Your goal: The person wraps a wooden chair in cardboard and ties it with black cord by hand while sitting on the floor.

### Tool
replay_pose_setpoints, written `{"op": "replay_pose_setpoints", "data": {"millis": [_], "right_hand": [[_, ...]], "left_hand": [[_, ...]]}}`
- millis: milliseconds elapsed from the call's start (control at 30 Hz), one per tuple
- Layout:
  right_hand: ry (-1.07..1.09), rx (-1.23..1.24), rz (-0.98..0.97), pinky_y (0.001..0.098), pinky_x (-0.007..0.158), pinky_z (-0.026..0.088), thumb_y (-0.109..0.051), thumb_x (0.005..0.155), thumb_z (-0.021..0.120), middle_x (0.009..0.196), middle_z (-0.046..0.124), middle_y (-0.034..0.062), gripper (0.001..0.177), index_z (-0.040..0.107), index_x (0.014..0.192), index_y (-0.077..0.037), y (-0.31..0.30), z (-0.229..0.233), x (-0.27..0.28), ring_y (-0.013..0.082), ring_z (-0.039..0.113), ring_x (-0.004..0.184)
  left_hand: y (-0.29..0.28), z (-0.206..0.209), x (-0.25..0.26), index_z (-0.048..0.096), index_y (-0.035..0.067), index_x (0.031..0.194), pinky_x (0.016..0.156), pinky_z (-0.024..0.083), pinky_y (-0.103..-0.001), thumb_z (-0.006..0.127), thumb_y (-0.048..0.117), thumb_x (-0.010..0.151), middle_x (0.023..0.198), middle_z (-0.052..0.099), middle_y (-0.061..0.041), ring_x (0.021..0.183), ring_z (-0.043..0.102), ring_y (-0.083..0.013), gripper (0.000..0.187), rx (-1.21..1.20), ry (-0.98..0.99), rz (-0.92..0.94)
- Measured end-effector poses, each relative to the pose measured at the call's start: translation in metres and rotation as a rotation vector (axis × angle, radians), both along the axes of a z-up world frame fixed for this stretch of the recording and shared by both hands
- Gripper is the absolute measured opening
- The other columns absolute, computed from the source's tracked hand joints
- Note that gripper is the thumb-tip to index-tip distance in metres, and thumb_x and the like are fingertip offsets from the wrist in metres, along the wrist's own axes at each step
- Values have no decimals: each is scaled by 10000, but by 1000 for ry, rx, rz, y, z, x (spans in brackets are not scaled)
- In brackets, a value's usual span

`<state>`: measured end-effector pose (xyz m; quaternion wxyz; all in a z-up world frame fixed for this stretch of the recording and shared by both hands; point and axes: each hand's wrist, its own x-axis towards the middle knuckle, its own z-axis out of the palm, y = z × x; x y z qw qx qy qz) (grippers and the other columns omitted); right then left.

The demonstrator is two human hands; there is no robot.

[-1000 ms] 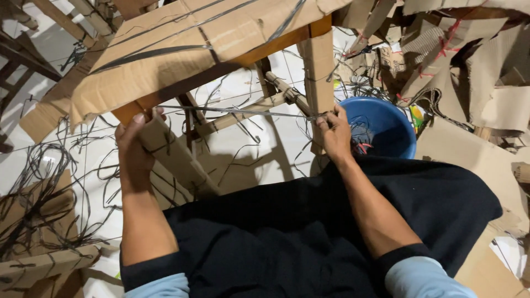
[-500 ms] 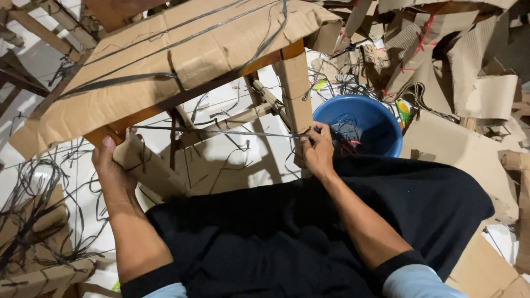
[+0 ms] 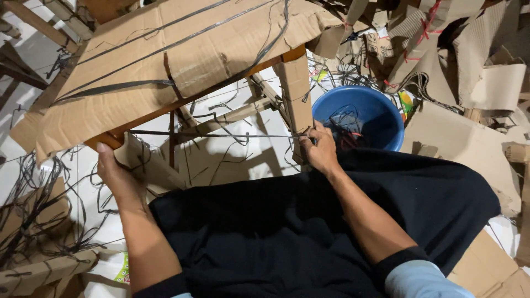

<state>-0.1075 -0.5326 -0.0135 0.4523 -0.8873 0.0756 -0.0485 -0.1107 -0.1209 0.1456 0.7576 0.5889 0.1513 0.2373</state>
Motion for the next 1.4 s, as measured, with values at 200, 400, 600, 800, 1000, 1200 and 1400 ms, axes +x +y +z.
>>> {"op": "replay_pose_setpoints", "data": {"millis": [200, 400, 600, 800, 1000, 1200, 1400], "right_hand": [[-55, 29, -22, 521, 1028, 410, -275, 899, 623, 1395, 583, 144, 209, 736, 912, -100, 6, 14, -10, 405, 518, 1208], [-106, 42, -41, 519, 1028, 441, -257, 875, 695, 1237, 668, 117, 112, 717, 814, -166, 3, -4, -4, 412, 568, 1143], [-109, 2, -60, 503, 1036, 449, -219, 884, 656, 1141, 670, 111, 90, 712, 830, -173, 11, 9, -3, 391, 570, 1144], [-133, 31, -59, 547, 1006, 455, -200, 885, 633, 1104, 645, 155, 109, 712, 870, -125, 13, 3, 8, 433, 570, 1124], [-185, 65, -70, 534, 948, 499, -126, 884, 647, 1037, 638, 185, 83, 702, 828, -96, 17, -22, 22, 467, 618, 1064], [-185, 131, -62, 516, 987, 497, -153, 875, 681, 1145, 642, 179, 82, 692, 827, -88, 26, -29, 12, 463, 607, 1172], [-187, 159, -42, 524, 1040, 476, -96, 881, 670, 1146, 646, 191, 59, 706, 836, -84, 28, 2, -10, 466, 590, 1223]], "left_hand": [[-15, -69, 6, 432, 52, 1148, 980, 311, -496, 590, 503, 1059, 1119, 395, -139, 1101, 365, -306, 485, 394, 4, 524], [-129, -113, -27, 383, -117, 1377, 1217, 188, -632, 475, 134, 1060, 1387, 408, -334, 1417, 337, -486, 415, 495, 99, 350], [-192, -88, -16, 438, 26, 1489, 779, 606, -352, 578, 525, 997, 994, 723, -204, 822, 749, -267, 715, 191, 432, -436], [-244, -59, 52, 533, 44, 1461, 1132, 400, -528, 437, 478, 1071, 1367, 611, -305, 1314, 579, -409, 592, 163, 282, -388], [-311, -136, 134, 533, 76, 1420, 1118, 376, -489, 476, 410, 1043, 1332, 604, -231, 1283, 558, -408, 507, 84, 298, -331], [-317, -271, 191, 542, 60, 1241, 818, 592, -417, 323, 163, 1076, 917, 738, -172, 926, 752, -352, 293, 1036, 320, 23], [-307, -298, 176, 626, 37, 1228, 802, 545, -412, 339, 133, 1063, 941, 758, -166, 871, 740, -336, 344, 1109, -13, 224]]}}
